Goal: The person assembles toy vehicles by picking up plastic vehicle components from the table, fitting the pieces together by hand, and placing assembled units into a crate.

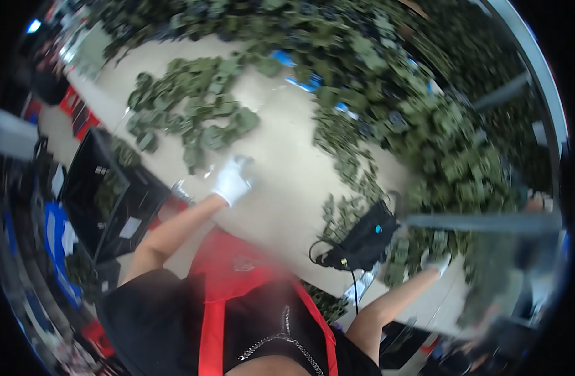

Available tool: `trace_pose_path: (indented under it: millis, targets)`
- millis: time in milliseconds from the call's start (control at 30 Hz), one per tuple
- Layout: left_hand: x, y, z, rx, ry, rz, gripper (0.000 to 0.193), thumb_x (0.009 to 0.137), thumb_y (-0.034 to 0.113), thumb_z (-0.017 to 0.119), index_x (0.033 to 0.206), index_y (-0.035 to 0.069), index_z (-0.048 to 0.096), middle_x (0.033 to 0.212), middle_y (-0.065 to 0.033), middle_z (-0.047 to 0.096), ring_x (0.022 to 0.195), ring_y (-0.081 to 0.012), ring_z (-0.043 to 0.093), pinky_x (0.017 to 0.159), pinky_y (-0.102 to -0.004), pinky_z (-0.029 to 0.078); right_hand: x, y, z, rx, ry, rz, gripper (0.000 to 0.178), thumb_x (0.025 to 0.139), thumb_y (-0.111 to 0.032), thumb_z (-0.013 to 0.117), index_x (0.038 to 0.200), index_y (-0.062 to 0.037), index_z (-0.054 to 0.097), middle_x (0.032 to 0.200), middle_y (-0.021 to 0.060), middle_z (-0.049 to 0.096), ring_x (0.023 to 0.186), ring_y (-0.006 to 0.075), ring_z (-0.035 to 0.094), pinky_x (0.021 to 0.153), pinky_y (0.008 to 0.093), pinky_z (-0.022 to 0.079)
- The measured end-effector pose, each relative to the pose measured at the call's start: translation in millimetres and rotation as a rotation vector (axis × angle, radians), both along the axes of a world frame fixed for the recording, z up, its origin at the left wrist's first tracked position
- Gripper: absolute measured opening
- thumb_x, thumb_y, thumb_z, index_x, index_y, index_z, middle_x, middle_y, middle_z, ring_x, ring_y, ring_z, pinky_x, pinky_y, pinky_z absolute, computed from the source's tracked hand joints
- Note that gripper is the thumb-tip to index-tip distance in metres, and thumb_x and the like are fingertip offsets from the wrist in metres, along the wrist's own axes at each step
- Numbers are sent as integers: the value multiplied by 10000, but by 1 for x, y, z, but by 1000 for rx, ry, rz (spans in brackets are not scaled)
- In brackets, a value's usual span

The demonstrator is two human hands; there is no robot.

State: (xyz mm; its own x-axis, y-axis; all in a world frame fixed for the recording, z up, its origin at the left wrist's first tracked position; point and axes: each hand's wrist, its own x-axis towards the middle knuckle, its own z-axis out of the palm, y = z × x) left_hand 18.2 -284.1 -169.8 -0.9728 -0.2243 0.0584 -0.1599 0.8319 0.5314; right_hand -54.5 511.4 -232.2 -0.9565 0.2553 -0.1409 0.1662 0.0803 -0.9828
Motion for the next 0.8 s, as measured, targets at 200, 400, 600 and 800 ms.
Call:
trace_pose_path:
  millis: [200,400,600,800]
  targets:
    - [-36,-124,35,-244,-60,291,582,700,281,720,1212,70,541,1147,-190,554,1069,-362,539,888,-437,473,-16,-218,130,-134,-129,-1030,429,883,-320,574,1223,-60,594,1204,115,605,979,277,605,793,421,513]
    - [-90,-131,4,-443,-476,-215,561,642,284,712,1144,75,574,1084,-170,563,1032,-337,553,830,-447,467,5,-483,175,573,298,-507,266,831,-26,621,1090,32,635,1006,138,646,853,197,597,762,312,507]
    - [-33,-59,88,-408,-28,-1082,230,652,105,597,880,84,572,875,-145,554,780,-333,569,650,-433,467,13,-643,155,961,150,1092,767,689,-284,686,1379,-81,420,1238,198,575,1126,375,554,978,386,434]
    - [5,-68,100,-48,341,-400,749,585,188,774,1268,88,481,1136,-239,527,1040,-414,531,914,-477,449,57,-636,102,230,-224,844,866,717,-173,677,1469,-61,263,1341,236,489,1175,374,527,953,384,454]
